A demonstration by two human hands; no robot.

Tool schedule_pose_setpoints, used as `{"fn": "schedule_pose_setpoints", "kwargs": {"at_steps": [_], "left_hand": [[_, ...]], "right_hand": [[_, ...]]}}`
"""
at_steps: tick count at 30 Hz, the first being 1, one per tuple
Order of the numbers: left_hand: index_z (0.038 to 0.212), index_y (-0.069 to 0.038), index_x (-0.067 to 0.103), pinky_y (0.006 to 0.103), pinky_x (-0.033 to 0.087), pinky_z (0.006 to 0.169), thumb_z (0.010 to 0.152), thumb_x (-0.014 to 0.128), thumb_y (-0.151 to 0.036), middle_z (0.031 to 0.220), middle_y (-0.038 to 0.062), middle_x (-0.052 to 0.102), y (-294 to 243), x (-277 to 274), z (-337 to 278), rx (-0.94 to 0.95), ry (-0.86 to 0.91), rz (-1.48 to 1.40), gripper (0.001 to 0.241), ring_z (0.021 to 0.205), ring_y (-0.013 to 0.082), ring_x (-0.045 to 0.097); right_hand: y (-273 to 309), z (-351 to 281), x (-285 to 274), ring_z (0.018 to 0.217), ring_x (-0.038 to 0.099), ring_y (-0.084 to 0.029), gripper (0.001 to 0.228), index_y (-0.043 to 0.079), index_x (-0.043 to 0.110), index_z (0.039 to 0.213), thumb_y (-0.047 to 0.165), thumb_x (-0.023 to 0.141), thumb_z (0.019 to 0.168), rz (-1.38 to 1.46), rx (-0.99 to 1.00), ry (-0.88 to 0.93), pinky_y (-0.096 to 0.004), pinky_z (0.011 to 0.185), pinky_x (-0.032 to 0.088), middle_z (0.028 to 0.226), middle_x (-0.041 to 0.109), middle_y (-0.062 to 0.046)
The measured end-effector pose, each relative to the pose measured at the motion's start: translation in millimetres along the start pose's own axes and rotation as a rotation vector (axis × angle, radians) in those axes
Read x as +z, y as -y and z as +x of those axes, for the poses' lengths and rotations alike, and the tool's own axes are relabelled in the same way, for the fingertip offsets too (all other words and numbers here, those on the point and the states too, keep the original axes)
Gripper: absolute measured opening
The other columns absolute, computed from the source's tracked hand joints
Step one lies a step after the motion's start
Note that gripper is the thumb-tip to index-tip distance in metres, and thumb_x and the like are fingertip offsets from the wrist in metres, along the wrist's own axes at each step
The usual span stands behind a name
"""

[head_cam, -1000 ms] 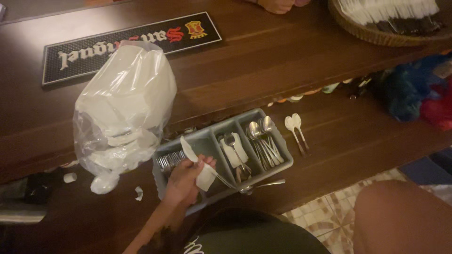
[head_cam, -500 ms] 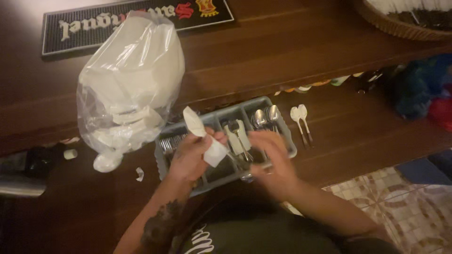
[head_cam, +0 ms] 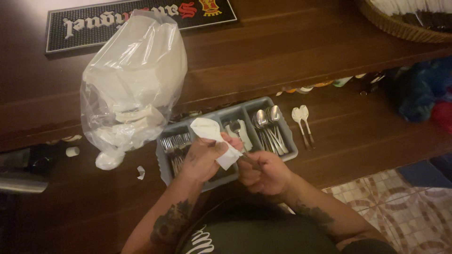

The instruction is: The person wipes individual forks and spoons with a napkin, taking them from a plastic bin and placing the cleaned items onto the counter.

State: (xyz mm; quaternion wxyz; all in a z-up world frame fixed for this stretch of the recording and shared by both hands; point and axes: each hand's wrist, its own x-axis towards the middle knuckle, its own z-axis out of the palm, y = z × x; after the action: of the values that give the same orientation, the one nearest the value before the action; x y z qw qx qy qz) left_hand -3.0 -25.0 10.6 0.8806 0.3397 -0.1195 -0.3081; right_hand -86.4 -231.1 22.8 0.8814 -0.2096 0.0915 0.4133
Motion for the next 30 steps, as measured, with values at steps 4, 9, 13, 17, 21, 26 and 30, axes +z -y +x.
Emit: {"fn": "schedule_pose_setpoints", "kwargs": {"at_steps": [4,9,13,17,21,26,30], "left_hand": [[0.107,0.003,0.061,0.0492,0.056,0.1,0.095,0.067,-0.004,0.105,0.016,0.068,7.2,-1.9,5.4,-0.038,-0.077,-0.062,0.015,0.103,0.0316,0.07],[0.11,0.004,0.061,0.0463,0.054,0.099,0.097,0.066,-0.005,0.106,0.016,0.068,23.4,-7.9,17.3,-0.036,-0.094,-0.047,0.017,0.103,0.0298,0.069],[0.111,0.004,0.061,0.0461,0.052,0.098,0.1,0.065,-0.01,0.105,0.015,0.066,38.9,-18.5,18.0,-0.019,-0.023,-0.053,0.018,0.102,0.0291,0.067],[0.107,0.006,0.062,0.0464,0.052,0.098,0.102,0.065,-0.01,0.107,0.016,0.066,47.9,-44.2,20.7,-0.073,0.039,-0.1,0.017,0.103,0.0291,0.067],[0.099,0.009,0.065,0.043,0.054,0.096,0.097,0.063,-0.009,0.108,0.017,0.069,47.1,-93.4,11.8,-0.06,-0.143,0.107,0.018,0.101,0.0275,0.068],[0.103,0.012,0.065,0.0387,0.056,0.089,0.102,0.062,-0.016,0.104,0.023,0.07,32.0,-145.6,-22.8,-0.084,-0.461,0.289,0.028,0.093,0.0291,0.072],[0.102,0.011,0.064,0.0376,0.056,0.091,0.103,0.06,-0.016,0.103,0.02,0.07,35.9,-153.2,-17.6,-0.058,-0.623,0.347,0.027,0.094,0.0268,0.071]], "right_hand": [[-9.7,2.2,-3.5,0.056,0.04,-0.011,0.025,0.014,0.052,0.081,0.029,0.053,0.101,-0.286,-0.337,-0.188,-0.027,0.051,0.035,0.067,0.044,0.003],[-11.6,1.8,-14.6,0.069,0.059,-0.011,0.016,0.009,0.062,0.09,0.024,0.064,0.094,-1.092,-0.607,-0.515,-0.028,0.062,0.05,0.078,0.064,0.0],[-9.2,-10.7,-13.0,0.087,0.063,-0.016,0.027,0.003,0.07,0.105,0.028,0.073,0.095,-1.236,-0.585,-0.587,-0.033,0.077,0.054,0.094,0.071,-0.011],[13.9,-47.4,-32.9,0.128,0.057,-0.016,0.052,0.011,0.055,0.142,0.034,0.06,0.096,-1.193,-0.731,-0.709,-0.035,0.107,0.044,0.141,0.062,-0.008],[43.8,-118.5,-97.2,0.14,0.047,-0.025,0.069,0.008,0.042,0.151,0.041,0.063,0.095,-0.574,-1.173,-0.596,-0.045,0.116,0.037,0.152,0.05,-0.01],[105.4,-299.9,-106.5,0.137,0.047,-0.026,0.069,0.007,0.044,0.153,0.038,0.067,0.096,-0.436,-1.609,-1.129,-0.046,0.115,0.037,0.15,0.051,-0.01],[150.3,-332.8,-24.0,0.137,0.048,-0.027,0.067,0.008,0.046,0.151,0.036,0.069,0.095,-0.816,-1.724,-1.314,-0.046,0.115,0.038,0.149,0.051,-0.01]]}}
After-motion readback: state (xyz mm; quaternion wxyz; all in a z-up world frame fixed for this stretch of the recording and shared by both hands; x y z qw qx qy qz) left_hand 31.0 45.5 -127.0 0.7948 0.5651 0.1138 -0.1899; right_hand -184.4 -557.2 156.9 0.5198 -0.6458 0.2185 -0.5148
